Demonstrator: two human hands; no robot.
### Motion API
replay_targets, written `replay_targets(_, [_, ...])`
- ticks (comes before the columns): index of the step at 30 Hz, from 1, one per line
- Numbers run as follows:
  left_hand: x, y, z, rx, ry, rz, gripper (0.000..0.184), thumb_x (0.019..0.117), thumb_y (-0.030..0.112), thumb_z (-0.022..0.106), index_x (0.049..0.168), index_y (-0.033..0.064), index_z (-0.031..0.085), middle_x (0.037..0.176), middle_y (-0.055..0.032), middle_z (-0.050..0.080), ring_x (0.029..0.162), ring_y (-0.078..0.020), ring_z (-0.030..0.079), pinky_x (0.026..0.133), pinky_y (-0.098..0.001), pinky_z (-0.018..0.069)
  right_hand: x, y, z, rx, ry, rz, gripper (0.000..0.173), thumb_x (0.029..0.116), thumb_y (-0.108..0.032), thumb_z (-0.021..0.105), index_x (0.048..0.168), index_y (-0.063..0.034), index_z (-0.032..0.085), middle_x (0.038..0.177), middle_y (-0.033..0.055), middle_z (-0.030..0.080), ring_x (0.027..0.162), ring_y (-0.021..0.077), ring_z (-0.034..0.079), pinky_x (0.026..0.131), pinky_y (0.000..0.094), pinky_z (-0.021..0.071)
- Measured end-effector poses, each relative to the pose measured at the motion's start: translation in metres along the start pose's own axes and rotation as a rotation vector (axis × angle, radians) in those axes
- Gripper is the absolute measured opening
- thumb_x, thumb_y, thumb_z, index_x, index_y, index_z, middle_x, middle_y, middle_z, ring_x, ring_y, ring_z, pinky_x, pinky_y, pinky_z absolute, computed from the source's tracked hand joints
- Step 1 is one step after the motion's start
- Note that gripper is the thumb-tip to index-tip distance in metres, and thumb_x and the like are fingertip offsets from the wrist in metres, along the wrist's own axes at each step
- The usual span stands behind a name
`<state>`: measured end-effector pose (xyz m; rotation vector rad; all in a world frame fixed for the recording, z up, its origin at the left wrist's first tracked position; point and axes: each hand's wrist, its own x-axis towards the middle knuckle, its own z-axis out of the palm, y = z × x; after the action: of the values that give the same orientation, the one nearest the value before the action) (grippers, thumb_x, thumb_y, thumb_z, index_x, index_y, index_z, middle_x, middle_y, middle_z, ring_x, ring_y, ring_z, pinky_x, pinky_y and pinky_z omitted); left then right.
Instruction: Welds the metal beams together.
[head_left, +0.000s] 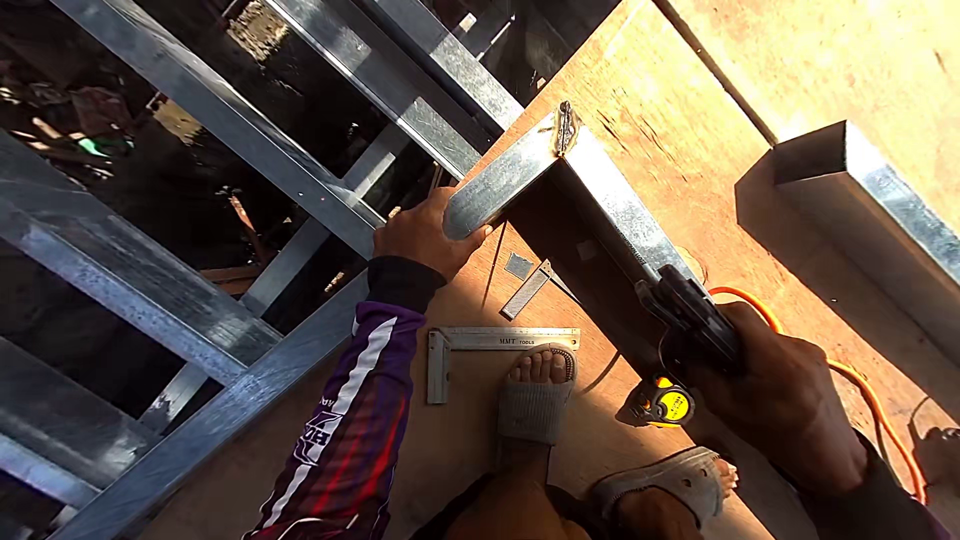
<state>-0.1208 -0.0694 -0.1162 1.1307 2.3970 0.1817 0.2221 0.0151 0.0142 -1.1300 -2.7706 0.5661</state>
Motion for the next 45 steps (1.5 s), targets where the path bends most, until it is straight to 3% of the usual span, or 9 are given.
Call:
replay_targets(4, [0.0,0.0002,-0.0003,0.016,0.005,0.008,0.076,0.0817,0.068,0.072,0.138,0.0188,0.059,0.106,-0.0214,0.074,0.095,-0.0475,0.071,0.075,-0.0719,0.05,0.0005,-0.0012,-0.0015,-0.006,-0.006,-0.002,0.038,0.0931,-0.04,0.06,0.104,-0.004,0.066,0.068,0.0077,0.066,0.057,0.0182,0.065,0.047,0.0355,0.0499])
replay_targets(11, [-0.0005,0.0016,-0.0021,0.026,-0.007,0.0,0.076,0.0826,0.067,0.073,0.138,0.0163,0.06,0.106,-0.023,0.073,0.096,-0.0485,0.07,0.075,-0.0727,0.0493,0.0003,0.0,-0.0007,0.008,-0.003,-0.004,0.035,0.0925,-0.036,0.06,0.105,-0.0039,0.066,0.069,0.0079,0.066,0.057,0.0172,0.065,0.047,0.0341,0.0495])
replay_targets(27, [-0.001,0.0021,-0.003,0.001,-0.014,-0.006,0.076,0.0831,0.065,0.074,0.143,0.0215,0.057,0.11,-0.022,0.074,0.098,-0.0488,0.07,0.078,-0.0735,0.0494,0.001,-0.0005,0.0011,-0.011,-0.002,0.004,0.033,0.091,-0.035,0.061,0.103,-0.0044,0.066,0.067,0.0074,0.065,0.055,0.0173,0.064,0.047,0.0341,0.0484])
replay_targets(39, [-0.0005,0.0004,0.0003,0.016,0.02,0.016,0.076,0.082,0.067,0.072,0.139,0.0181,0.06,0.107,-0.0223,0.074,0.095,-0.0476,0.071,0.075,-0.0723,0.0498,0.0018,0.0003,0.0033,0.004,-0.002,-0.014,0.033,0.0902,-0.033,0.06,0.104,-0.0043,0.066,0.068,0.0072,0.066,0.056,0.0166,0.064,0.047,0.0334,0.0488])
replay_targets(45, [-0.0006,0.0002,0.0003,-0.011,0.01,0.006,0.074,0.0831,0.065,0.074,0.141,0.0206,0.059,0.107,-0.021,0.074,0.097,-0.0468,0.071,0.078,-0.0733,0.0493,0.0028,0.0008,0.0048,0.002,0.002,-0.01,0.032,0.0917,-0.034,0.06,0.104,-0.0052,0.067,0.069,0.0071,0.066,0.058,0.017,0.065,0.048,0.0344,0.049])
